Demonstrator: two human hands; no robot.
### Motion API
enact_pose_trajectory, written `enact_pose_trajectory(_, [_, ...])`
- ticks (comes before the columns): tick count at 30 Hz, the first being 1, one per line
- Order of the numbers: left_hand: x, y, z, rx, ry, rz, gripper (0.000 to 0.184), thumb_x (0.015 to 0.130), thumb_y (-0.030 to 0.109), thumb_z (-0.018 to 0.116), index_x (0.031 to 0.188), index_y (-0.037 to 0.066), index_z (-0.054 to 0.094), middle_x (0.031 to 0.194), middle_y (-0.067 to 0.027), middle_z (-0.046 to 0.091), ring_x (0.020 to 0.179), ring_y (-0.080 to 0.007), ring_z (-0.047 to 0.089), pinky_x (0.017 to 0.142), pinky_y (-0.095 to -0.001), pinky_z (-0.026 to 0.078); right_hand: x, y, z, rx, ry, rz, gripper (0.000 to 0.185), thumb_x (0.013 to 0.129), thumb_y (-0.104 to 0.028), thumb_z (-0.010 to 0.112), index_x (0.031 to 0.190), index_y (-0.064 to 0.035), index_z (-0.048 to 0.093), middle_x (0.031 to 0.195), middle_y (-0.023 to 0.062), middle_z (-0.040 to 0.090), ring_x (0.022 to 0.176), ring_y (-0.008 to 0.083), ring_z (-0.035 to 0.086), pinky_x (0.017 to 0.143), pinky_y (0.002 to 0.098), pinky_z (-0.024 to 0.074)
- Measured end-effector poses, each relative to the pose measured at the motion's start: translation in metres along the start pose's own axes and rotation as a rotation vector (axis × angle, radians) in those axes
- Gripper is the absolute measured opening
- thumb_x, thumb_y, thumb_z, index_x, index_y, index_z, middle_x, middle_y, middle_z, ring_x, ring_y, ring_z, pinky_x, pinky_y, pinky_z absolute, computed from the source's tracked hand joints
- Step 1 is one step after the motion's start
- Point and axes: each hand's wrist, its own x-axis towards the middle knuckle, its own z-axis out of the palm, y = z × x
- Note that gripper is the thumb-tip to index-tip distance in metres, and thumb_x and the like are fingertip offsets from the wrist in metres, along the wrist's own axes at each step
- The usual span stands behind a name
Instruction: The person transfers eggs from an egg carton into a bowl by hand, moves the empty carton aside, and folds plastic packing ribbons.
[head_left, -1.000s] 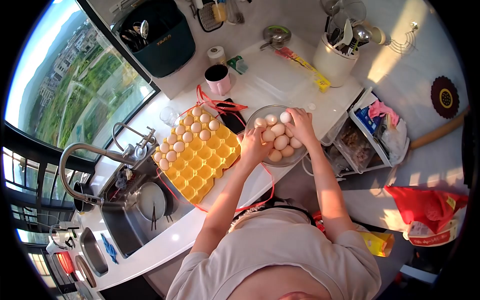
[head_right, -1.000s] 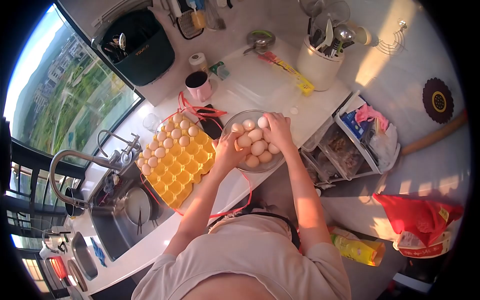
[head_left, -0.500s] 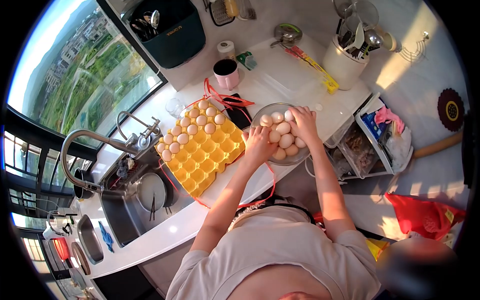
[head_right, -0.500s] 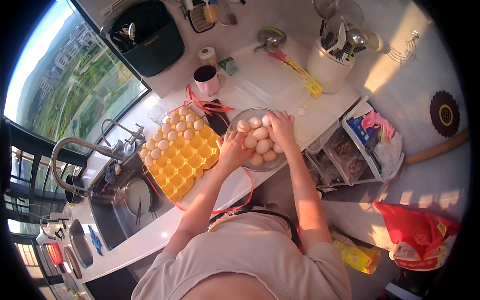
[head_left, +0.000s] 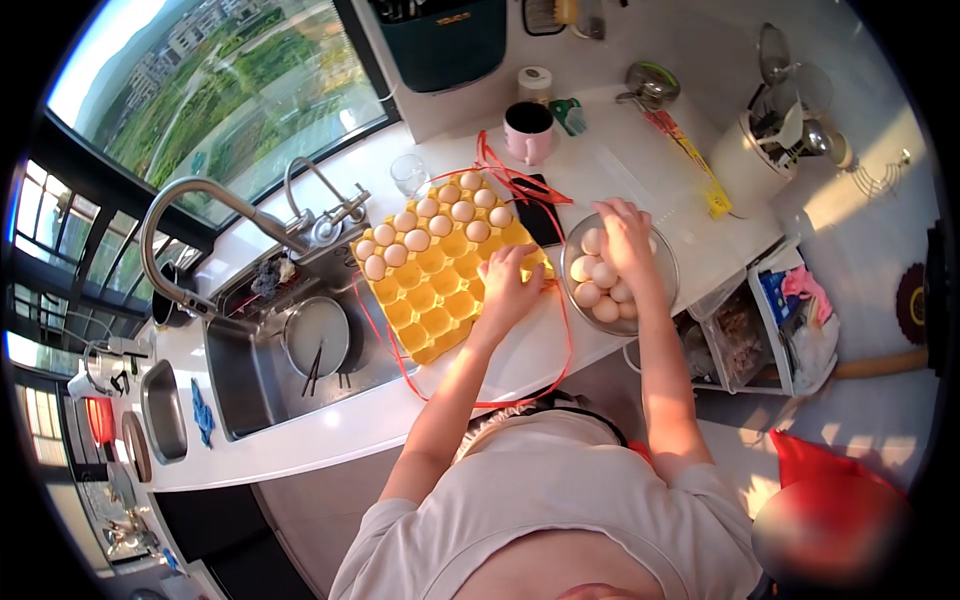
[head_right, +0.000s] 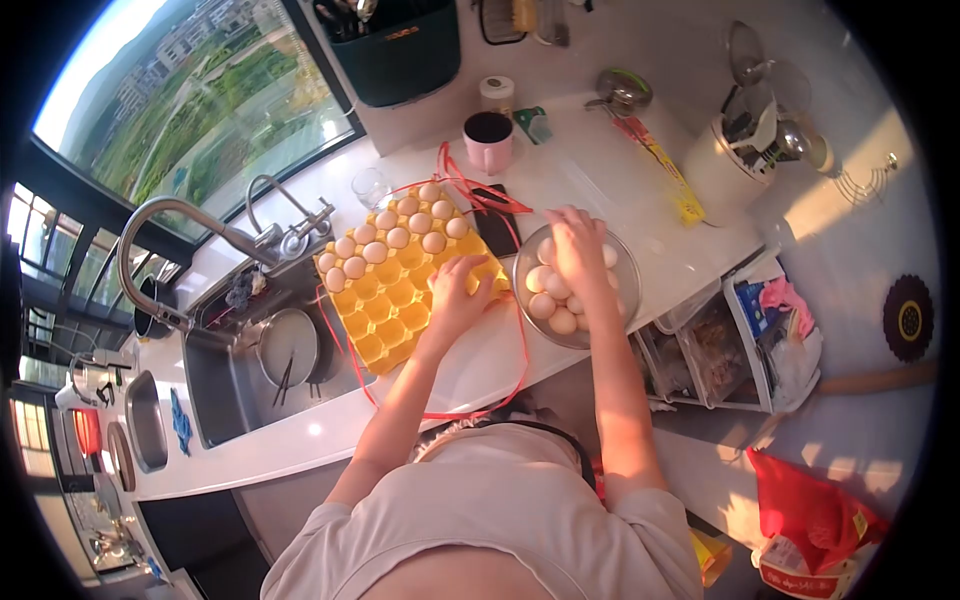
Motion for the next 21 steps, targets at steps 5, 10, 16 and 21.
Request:
enact_pose_trajectory(5, [0.006,-0.049,-0.029,0.127,0.167,-0.080,0.027,0.083,0.019,0.069,0.109,0.011,0.065,0.106,-0.0075,0.064,0.105,-0.0270,0.057,0.092,-0.0454,0.035,0.034,-0.056,0.050,0.247,-0.076,-0.151,0.037,0.078,-0.005,0.065,0.114,-0.0096,0.064,0.112,0.0051,0.061,0.110,0.0246,0.056,0.093,0.0431,0.0374])
enact_pose_trajectory(10, [0.020,-0.079,-0.042,0.166,0.196,-0.101,0.028,0.081,0.019,0.071,0.108,0.010,0.066,0.103,-0.0068,0.064,0.104,-0.0256,0.057,0.090,-0.0435,0.033,0.057,-0.086,0.097,0.208,-0.274,-0.037,0.036,0.079,-0.005,0.063,0.115,-0.0097,0.064,0.113,0.0069,0.061,0.112,0.0262,0.055,0.094,0.0439,0.0361])
enact_pose_trajectory(16, [0.041,-0.090,-0.032,0.282,0.031,-0.225,0.039,0.078,0.026,0.073,0.113,0.011,0.065,0.108,-0.0088,0.060,0.112,-0.0269,0.052,0.091,-0.0460,0.032,0.063,-0.081,0.127,0.209,-0.260,-0.028,0.036,0.079,0.001,0.057,0.113,-0.0103,0.065,0.113,0.0077,0.059,0.112,0.0265,0.055,0.091,0.0443,0.0364])
enact_pose_trajectory(21, [0.050,-0.086,-0.025,0.392,0.017,-0.264,0.041,0.075,0.028,0.071,0.111,0.010,0.065,0.107,-0.0097,0.058,0.111,-0.0285,0.050,0.090,-0.0471,0.033,0.070,-0.085,0.130,0.082,-0.271,-0.112,0.028,0.080,-0.001,0.058,0.106,-0.0092,0.064,0.106,0.0094,0.057,0.106,0.0290,0.055,0.089,0.0455,0.0380])
